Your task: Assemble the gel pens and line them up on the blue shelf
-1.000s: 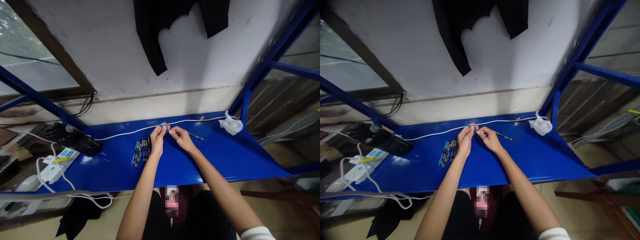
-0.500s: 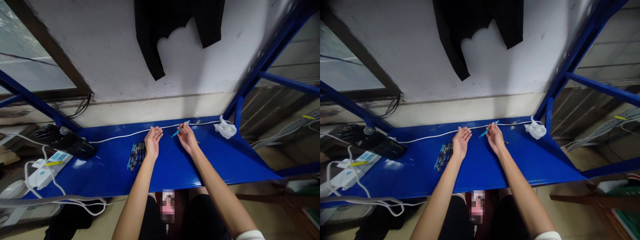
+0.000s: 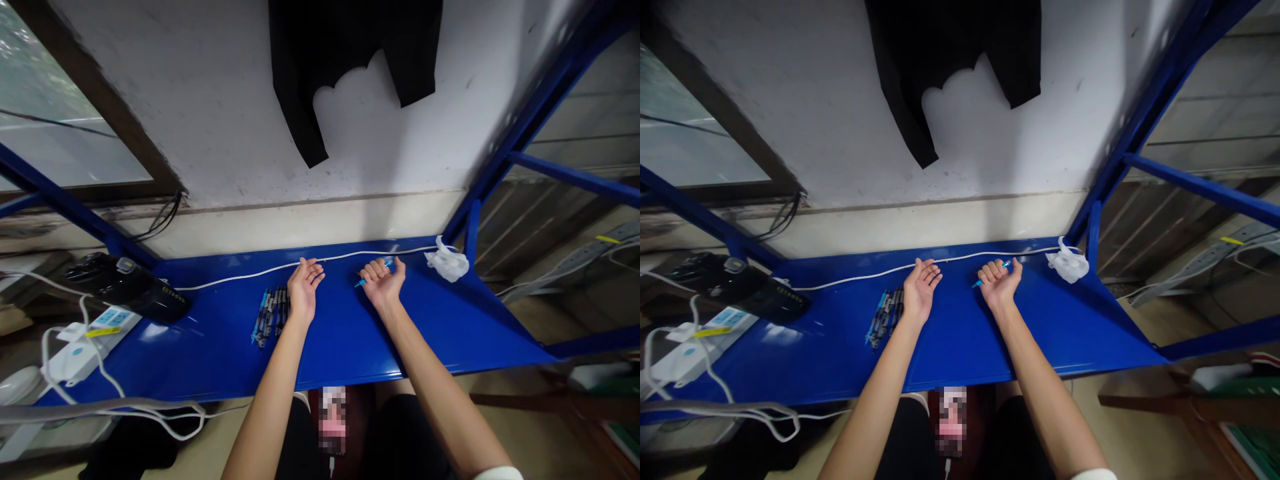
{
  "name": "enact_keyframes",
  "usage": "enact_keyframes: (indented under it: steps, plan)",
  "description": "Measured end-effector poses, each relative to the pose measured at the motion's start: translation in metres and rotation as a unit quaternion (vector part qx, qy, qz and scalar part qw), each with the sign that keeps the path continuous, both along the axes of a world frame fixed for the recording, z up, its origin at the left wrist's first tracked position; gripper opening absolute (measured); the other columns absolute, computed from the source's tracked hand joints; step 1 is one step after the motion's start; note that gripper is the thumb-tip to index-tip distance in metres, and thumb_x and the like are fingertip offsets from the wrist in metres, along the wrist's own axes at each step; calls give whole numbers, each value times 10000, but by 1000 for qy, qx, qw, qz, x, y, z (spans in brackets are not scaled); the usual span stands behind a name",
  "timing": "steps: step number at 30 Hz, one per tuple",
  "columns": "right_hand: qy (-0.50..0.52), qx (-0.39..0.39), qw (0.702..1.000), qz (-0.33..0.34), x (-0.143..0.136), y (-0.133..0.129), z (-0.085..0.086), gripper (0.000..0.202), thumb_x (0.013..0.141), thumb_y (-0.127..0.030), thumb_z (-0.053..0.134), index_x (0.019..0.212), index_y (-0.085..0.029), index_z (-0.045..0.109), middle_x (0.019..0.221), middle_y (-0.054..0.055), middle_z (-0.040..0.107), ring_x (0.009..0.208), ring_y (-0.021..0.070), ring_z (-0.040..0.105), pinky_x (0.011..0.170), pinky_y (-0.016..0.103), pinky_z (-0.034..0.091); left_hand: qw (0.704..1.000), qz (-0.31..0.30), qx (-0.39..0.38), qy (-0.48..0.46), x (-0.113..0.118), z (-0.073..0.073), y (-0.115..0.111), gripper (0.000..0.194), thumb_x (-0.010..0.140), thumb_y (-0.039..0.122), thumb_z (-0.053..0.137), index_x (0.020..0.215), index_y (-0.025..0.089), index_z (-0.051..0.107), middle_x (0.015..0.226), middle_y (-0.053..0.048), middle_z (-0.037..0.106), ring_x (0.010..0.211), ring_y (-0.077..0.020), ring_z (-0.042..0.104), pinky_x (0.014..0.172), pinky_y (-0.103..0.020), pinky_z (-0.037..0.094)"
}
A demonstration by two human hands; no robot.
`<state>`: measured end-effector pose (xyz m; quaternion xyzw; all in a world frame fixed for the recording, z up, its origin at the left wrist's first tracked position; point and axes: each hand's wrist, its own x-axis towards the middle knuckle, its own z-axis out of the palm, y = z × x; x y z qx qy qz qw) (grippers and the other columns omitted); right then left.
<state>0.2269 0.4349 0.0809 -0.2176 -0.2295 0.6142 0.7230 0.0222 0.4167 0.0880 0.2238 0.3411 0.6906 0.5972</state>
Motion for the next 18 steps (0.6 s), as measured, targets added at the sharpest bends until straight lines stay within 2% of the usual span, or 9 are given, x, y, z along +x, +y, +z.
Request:
enact_keyframes:
  steps: [5,14,18]
  plan:
    - [21,-44,999,-6,3,-1,-3,558,936,-624,488,589,-269,234,511,-79,156,480,129,104,429,298,280,1000,-6,5,8,0,0,0,434,905,580,840,1028,165,798,939,-74,767,927,-208,743,931,-366,551]
    - [-1,0,1000,-25,5,0,-5,614,932,-679,546,589,-266,246,501,-82,155,452,122,133,408,292,289,1000,-10,9,10,1,1,-1,412,906,562,841,1024,170,799,929,-75,764,912,-208,740,915,-365,552]
    - [32,-9,999,-9,5,0,-5,576,917,-628,563,592,-263,259,506,-84,161,462,119,121,420,283,290,1000,-11,9,2,1,1,-1,402,899,545,854,1014,164,800,926,-69,758,901,-196,733,899,-356,555]
